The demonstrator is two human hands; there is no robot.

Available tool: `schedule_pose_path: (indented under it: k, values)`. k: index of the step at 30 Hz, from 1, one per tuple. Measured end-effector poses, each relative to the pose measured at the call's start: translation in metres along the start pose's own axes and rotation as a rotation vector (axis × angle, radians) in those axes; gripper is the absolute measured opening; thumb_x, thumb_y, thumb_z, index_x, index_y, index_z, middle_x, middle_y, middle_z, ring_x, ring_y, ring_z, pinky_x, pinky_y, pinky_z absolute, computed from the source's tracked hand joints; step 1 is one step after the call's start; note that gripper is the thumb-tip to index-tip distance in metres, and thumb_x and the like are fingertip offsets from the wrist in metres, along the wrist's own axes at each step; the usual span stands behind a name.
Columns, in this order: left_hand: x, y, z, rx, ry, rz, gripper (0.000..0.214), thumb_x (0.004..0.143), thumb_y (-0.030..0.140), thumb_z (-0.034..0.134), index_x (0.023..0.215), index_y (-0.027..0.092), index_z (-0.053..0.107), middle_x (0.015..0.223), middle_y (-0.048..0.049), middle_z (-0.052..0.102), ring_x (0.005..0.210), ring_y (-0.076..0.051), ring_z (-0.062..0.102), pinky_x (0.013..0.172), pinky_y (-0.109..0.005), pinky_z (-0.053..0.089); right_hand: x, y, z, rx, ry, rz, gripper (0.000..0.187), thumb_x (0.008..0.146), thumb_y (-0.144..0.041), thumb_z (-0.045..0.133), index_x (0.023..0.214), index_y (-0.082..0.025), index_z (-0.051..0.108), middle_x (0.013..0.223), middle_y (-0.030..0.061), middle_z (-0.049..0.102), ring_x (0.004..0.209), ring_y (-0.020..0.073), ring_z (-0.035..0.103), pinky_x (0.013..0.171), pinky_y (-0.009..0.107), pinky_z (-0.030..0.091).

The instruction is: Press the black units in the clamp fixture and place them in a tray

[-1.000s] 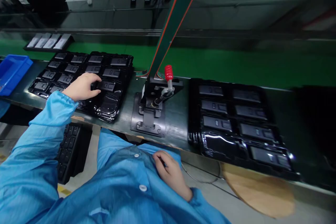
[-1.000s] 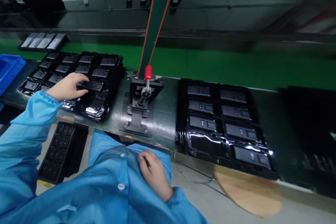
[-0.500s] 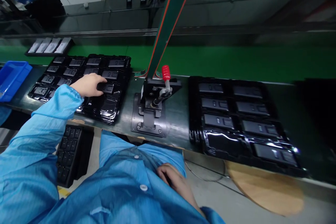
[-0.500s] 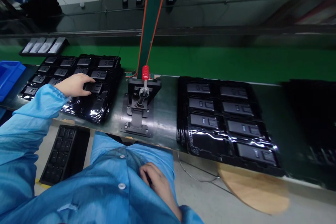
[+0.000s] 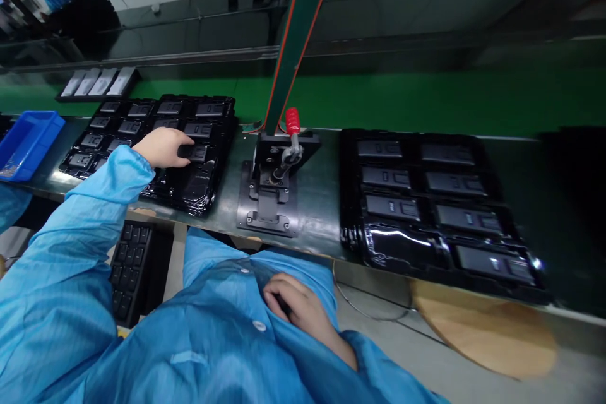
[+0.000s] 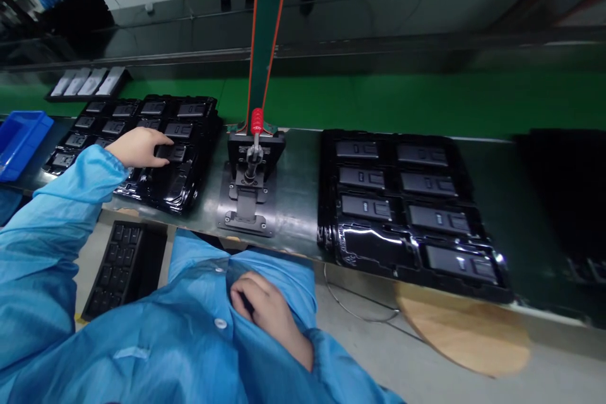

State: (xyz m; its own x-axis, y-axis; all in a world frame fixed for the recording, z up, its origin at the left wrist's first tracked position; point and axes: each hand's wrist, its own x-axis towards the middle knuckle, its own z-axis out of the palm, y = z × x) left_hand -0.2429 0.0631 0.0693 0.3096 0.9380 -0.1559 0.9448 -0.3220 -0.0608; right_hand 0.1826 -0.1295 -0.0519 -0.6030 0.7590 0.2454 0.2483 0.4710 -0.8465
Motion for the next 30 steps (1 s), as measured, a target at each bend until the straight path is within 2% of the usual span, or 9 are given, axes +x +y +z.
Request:
schedule_pose_path:
  k: [7,10,12,15,18,22,26,30]
  values:
    - [-0.006,-0.002,-0.009,0.059,0.133,0.016,0.062,0.085,0.055,0.066,0.130,0.015,0.078,0.126,-0.0134,0.080,0.116,-0.034,0.074,0.106,-0.044,0.054,0.015,-0.024,-0.002,-0.009,0.083,-0.176,0.012,0.100,-0.012,0.057,0.099,-0.023,0.064,0.084,0.0026,0.070,0.074,0.0159,0.067,0.064,0.026,0.055]
    - [-0.020,0.010,-0.016,0.037,0.208,-0.017,0.060,0.084,0.055,0.068,0.127,0.014,0.079,0.124,-0.0139,0.080,0.113,-0.035,0.075,0.102,-0.045,0.057,0.024,-0.035,-0.001,0.041,0.089,-0.181,0.012,0.100,-0.013,0.058,0.100,-0.023,0.063,0.086,0.0022,0.069,0.077,0.0163,0.066,0.068,0.028,0.055]
    - [-0.034,0.028,-0.019,0.006,0.255,-0.011,0.058,0.084,0.053,0.070,0.126,0.014,0.079,0.121,-0.0134,0.080,0.112,-0.034,0.076,0.100,-0.044,0.058,0.032,-0.040,0.000,0.099,0.081,-0.163,0.009,0.101,-0.015,0.058,0.102,-0.023,0.063,0.089,0.0026,0.069,0.078,0.0161,0.066,0.068,0.028,0.056]
    - [-0.057,0.072,-0.020,-0.029,0.304,0.022,0.053,0.086,0.050,0.071,0.124,0.013,0.079,0.117,-0.0130,0.080,0.107,-0.033,0.076,0.098,-0.044,0.059,0.047,-0.042,0.005,0.159,0.088,-0.099,0.011,0.101,-0.018,0.059,0.110,-0.022,0.064,0.099,0.0049,0.070,0.074,0.0140,0.063,0.067,0.028,0.056]
    - [-0.078,0.124,-0.013,-0.014,0.337,0.038,0.045,0.087,0.045,0.071,0.118,0.012,0.078,0.111,-0.0145,0.080,0.101,-0.034,0.076,0.091,-0.048,0.059,0.060,-0.039,0.011,0.172,0.110,-0.074,0.026,0.101,-0.020,0.060,0.127,-0.022,0.064,0.116,0.0083,0.070,0.073,0.0126,0.063,0.072,0.031,0.060]
    - [-0.098,0.183,0.010,-0.039,0.389,0.068,0.036,0.086,0.037,0.072,0.113,0.014,0.076,0.111,-0.0158,0.080,0.102,-0.036,0.077,0.089,-0.050,0.059,0.063,-0.028,0.015,0.184,0.059,-0.057,0.047,0.101,-0.022,0.061,0.147,-0.024,0.057,0.134,0.0111,0.067,0.080,0.0140,0.067,0.082,0.035,0.064]
    - [-0.100,0.219,0.040,-0.128,0.420,0.055,0.034,0.085,0.031,0.073,0.115,0.014,0.074,0.110,-0.0150,0.080,0.099,-0.035,0.077,0.088,-0.051,0.062,0.052,-0.014,0.015,0.145,0.040,0.001,0.051,0.101,-0.024,0.060,0.152,-0.022,0.055,0.132,0.0117,0.068,0.083,0.0163,0.069,0.085,0.038,0.065]
    - [-0.088,0.237,0.066,-0.269,0.461,-0.005,0.035,0.090,0.033,0.074,0.119,0.014,0.072,0.110,-0.0150,0.079,0.102,-0.035,0.077,0.090,-0.051,0.064,0.045,0.005,0.010,0.119,0.067,0.048,0.048,0.101,-0.024,0.060,0.149,-0.022,0.058,0.125,0.0106,0.068,0.085,0.0176,0.071,0.088,0.040,0.064]
